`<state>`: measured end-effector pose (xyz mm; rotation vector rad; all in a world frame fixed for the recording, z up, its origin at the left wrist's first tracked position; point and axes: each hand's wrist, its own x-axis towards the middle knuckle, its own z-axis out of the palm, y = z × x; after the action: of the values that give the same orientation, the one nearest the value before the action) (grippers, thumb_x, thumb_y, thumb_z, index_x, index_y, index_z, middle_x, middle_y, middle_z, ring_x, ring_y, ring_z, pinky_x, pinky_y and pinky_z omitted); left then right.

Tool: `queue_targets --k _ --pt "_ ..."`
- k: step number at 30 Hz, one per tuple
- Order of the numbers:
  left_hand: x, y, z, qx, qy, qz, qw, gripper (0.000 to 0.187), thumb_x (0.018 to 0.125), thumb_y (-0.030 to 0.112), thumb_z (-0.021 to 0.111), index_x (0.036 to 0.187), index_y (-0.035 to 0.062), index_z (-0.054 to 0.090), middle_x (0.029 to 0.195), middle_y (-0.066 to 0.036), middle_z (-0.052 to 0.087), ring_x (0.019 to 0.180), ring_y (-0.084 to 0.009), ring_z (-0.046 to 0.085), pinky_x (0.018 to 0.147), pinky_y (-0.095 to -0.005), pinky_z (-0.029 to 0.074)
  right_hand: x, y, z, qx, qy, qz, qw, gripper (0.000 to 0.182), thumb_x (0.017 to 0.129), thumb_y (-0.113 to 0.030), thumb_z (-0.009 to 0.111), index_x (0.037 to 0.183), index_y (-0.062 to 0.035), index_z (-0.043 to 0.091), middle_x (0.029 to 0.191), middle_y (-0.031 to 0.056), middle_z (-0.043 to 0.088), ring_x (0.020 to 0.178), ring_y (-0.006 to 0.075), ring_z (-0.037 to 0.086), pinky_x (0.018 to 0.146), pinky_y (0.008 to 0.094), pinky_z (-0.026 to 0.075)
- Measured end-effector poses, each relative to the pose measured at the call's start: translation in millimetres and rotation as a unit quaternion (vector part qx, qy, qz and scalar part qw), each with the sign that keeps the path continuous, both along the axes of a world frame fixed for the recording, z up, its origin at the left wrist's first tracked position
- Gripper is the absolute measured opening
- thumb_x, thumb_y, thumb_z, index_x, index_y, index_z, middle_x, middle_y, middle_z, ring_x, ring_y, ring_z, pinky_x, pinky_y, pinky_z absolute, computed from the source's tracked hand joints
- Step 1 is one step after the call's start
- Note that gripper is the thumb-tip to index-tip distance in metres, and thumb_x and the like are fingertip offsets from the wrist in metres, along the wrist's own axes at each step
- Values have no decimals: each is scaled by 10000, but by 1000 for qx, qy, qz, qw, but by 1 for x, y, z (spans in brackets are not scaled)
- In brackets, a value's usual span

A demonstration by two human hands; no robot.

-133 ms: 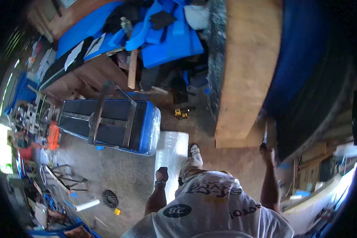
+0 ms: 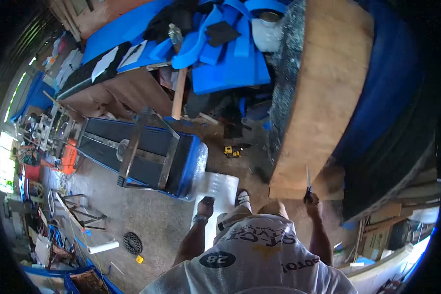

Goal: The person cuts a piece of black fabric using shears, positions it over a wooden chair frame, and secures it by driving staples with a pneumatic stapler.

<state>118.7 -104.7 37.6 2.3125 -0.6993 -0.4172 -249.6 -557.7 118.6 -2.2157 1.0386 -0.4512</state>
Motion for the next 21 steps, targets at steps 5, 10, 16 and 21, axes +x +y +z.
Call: queue_targets --k 5,10,16,21 --pt "122 -117 144 -45 -72 42 995 283 1015 349 613 1048 75 678 915 -199 712 823 -403 692 709 -483 548 152 55 97 160 -5 6 987 275 938 -158 659 1168 -11 630 941 155 723 900 288 724 803 412 573" --pt "195 -195 227 -225 -121 54 965 221 999 251 675 1051 37 690 871 -139 697 751 -281 663 657 -372 522 311 -23 112 24 -144 120 982 352 916 -31 689 1253 35 612 1061 229 698 967 340 721 807 383 577" --pt "304 -269 278 -242 -69 65 966 263 1012 251 666 1099 5 694 869 -108 682 756 -205 650 648 -356 511 546 -150 171 20 -265 186 946 423 931 -77 697 1322 26 574 1111 225 722 999 332 733 853 400 583" --pt "416 -385 376 -183 -176 85 964 340 1004 285 654 1173 -10 641 1031 -219 692 901 -339 715 706 -418 569 734 -223 199 44 -342 209 915 431 931 -84 690 1330 35 577 1136 222 719 1026 325 727 889 414 570"
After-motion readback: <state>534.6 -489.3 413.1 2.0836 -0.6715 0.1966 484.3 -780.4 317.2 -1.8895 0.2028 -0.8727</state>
